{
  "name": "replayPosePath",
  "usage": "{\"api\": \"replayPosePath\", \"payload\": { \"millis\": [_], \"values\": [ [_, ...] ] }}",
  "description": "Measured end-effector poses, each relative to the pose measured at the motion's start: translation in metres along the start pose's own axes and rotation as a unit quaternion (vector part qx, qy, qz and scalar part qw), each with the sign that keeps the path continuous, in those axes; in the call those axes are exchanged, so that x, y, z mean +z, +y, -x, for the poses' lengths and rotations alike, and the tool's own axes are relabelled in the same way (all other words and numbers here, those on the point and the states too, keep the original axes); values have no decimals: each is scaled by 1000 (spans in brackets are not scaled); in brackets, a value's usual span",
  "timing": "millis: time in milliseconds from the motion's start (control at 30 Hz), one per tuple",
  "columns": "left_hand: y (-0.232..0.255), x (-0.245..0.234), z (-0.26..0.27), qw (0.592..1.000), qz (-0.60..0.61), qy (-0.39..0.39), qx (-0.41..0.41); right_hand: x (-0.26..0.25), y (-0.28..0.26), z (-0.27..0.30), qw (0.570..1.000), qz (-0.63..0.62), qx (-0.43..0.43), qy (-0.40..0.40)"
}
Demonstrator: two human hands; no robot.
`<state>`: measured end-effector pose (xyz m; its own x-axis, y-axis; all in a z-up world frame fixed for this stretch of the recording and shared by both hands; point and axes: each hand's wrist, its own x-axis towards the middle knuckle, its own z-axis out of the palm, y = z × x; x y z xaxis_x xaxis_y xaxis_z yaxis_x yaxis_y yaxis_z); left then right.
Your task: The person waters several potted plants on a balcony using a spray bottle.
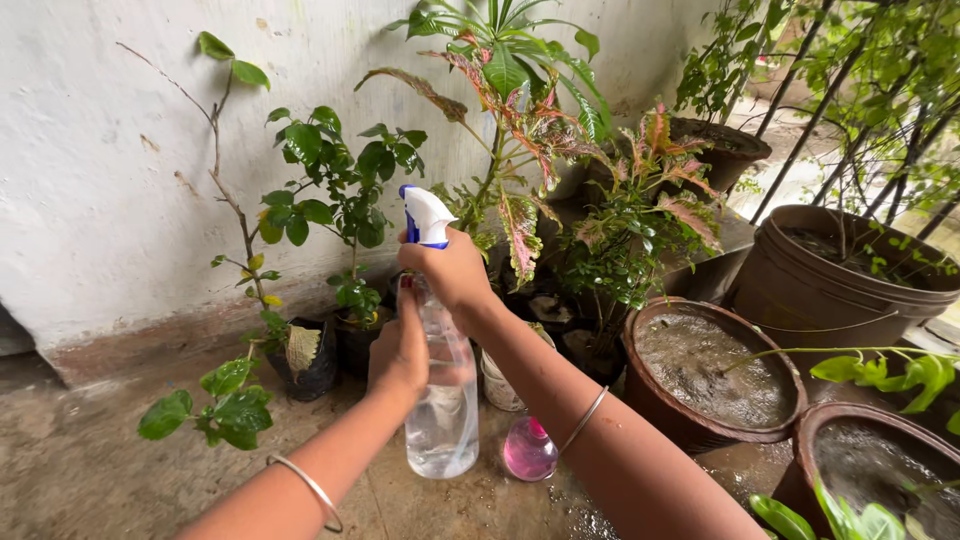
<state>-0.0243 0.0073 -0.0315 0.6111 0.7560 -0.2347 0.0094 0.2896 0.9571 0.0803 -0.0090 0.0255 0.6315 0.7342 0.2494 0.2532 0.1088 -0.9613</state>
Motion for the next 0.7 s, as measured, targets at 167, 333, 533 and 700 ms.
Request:
{"api": "replayPosePath", "payload": {
  "millis": [167, 333, 533, 700],
  "values": [
    [-14, -26, -23, 972, -221, 79, 24, 17, 15, 3, 999, -40, -2, -11],
    [-17, -44, -36, 961, -259, 97, 24, 29, 24, -3, 994, -106, -7, -30],
    [-23, -57, -54, 965, -247, 75, 41, 39, 35, -13, 994, -103, -18, -37],
    [-36, -70, -68, 959, -266, 94, 32, 50, 43, -12, 999, -12, -28, -29]
  ]
}}
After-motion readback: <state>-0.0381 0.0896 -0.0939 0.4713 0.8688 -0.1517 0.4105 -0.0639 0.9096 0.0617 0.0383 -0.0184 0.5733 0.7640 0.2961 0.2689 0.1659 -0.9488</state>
